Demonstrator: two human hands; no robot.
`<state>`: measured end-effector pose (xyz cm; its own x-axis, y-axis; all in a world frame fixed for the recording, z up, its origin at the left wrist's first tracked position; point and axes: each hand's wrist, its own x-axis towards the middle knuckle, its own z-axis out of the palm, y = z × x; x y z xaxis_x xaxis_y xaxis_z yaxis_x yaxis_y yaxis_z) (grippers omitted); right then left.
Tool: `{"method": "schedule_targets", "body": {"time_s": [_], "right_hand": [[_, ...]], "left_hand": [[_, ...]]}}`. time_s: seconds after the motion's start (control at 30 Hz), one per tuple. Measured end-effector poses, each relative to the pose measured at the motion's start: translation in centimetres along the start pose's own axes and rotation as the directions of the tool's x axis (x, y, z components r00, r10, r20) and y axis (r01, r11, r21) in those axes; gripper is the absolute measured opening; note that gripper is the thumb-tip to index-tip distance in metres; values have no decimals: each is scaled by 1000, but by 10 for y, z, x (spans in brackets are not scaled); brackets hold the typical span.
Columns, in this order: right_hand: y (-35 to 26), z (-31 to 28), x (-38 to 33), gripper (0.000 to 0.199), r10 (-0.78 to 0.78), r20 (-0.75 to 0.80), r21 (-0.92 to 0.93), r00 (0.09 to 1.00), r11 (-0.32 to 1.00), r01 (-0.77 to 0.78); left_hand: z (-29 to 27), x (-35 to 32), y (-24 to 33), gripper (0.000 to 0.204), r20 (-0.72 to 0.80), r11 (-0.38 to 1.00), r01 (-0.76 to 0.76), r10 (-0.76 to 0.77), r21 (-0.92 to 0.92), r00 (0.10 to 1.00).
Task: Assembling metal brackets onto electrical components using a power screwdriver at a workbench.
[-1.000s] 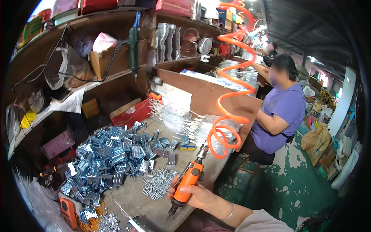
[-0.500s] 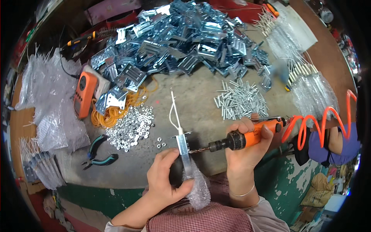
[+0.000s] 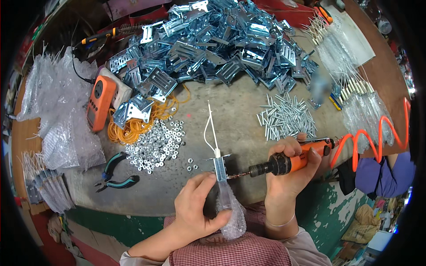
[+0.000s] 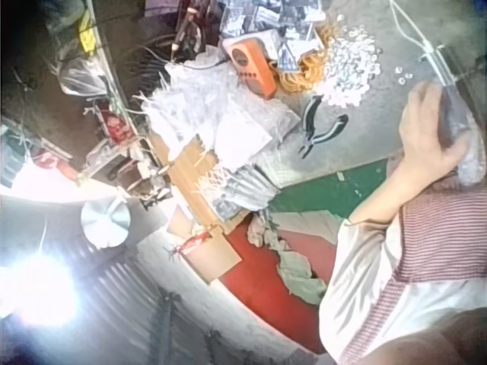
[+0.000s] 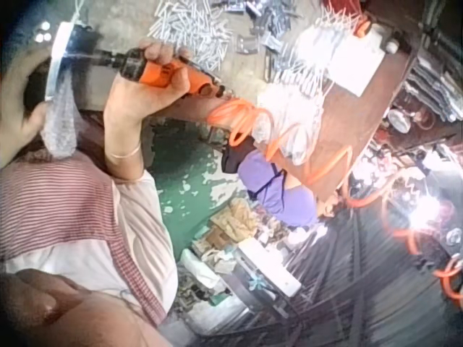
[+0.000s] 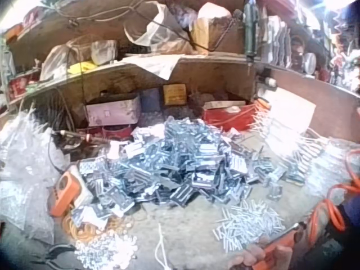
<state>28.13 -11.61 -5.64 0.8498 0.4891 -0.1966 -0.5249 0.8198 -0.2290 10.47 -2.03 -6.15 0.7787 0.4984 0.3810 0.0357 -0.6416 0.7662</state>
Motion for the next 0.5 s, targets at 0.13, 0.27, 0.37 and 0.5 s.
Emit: {"method": "schedule_targets", "body": {"time_s": [0.13, 0.27, 0.37, 0.5], "right_hand": [[-3, 0, 1, 30, 6, -3, 46, 1000, 999, -6], [-5, -3, 3, 30, -1, 8, 62, 1000, 998, 0], [-4, -7, 3, 29, 25, 13, 63, 1000, 998, -25], [-3, -2, 3, 27, 17, 11, 89, 1000, 996, -18]], "left_hand": [[0, -1, 3, 67, -5, 1000, -1, 1, 14, 1000], [2, 2, 3, 66, -18, 1000, -13, 13, 11, 1000], [1, 1, 2, 66, -10, 999, -22, 23, 41, 1000], [4, 1, 2, 67, -28, 999, -22, 22, 27, 999]]}}
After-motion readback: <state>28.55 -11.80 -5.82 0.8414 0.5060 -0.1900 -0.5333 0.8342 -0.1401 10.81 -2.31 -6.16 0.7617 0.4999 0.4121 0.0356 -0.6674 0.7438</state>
